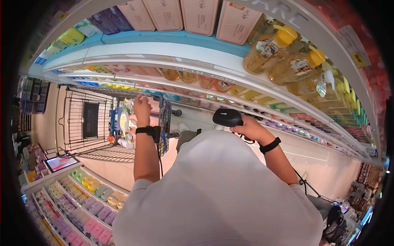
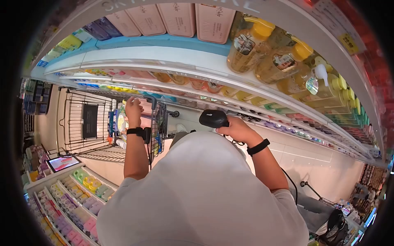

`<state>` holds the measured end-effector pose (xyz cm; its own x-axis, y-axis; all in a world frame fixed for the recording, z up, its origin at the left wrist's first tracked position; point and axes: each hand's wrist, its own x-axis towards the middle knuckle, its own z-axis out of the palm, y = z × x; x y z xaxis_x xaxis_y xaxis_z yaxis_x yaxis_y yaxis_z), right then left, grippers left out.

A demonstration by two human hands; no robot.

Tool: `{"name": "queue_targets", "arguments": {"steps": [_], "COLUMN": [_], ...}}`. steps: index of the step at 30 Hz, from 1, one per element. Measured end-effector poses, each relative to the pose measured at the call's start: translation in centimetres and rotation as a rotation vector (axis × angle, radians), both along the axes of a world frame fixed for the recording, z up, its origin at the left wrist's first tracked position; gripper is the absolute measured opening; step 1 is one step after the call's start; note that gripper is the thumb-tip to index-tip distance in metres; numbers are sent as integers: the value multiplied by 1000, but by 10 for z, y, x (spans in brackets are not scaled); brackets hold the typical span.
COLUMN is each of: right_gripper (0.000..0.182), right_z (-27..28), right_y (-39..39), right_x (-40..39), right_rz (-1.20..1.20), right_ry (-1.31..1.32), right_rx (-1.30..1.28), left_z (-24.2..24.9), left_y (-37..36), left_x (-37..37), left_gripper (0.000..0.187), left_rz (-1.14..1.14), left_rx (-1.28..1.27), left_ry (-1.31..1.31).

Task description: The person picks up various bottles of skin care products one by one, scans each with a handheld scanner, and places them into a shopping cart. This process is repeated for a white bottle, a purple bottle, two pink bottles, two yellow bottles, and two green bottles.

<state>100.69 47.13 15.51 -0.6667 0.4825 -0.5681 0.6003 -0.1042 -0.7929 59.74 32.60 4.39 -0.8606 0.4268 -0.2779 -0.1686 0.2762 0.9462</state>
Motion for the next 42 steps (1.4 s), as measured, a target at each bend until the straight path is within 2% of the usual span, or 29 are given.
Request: {"name": "queue_targets", "arguments": {"steps": [5,10,14,18,19,21,25,27,30,34,42], "right_gripper": [43,43,44,43,41,39,34,34,33,35,40], "right_z": [-1,0,-9,-12,-12,-15,-25,-24,-21,-24,-14], "right_y": [-4,-11,-15,-22,-23,-25,-25,-23,-20,-16,-9], "right_x": [13,28,45,65,70,79,90,93,94,95,100], "right_rz": [-16,-45,-102,-208,-237,-244,-267,-267,-256,-231,-212], "right_ry": [29,57,110,163,182,177,203,206,199,180,209], "right_rx": [0,49,73,28,17,9,7,11,6,0,-30], "left_z": [111,200,219,219,219,221,228,219,216,219,227], "left_y": [64,123,161,182,186,190,195,200,205,205,196], "left_x": [93,176,214,227,228,232,244,249,254,262,270], "left_gripper": [34,45,58,71,71,77,85,92,97,96,79], "left_rz": [-391,-670,-700,-660,-667,-678,-723,-666,-647,-642,-592], "left_rx": [305,477,534,562,563,576,513,403,407,337,271], "left_ry": [310,772,1015,1097,1101,882,807,814,758,672,662]}}
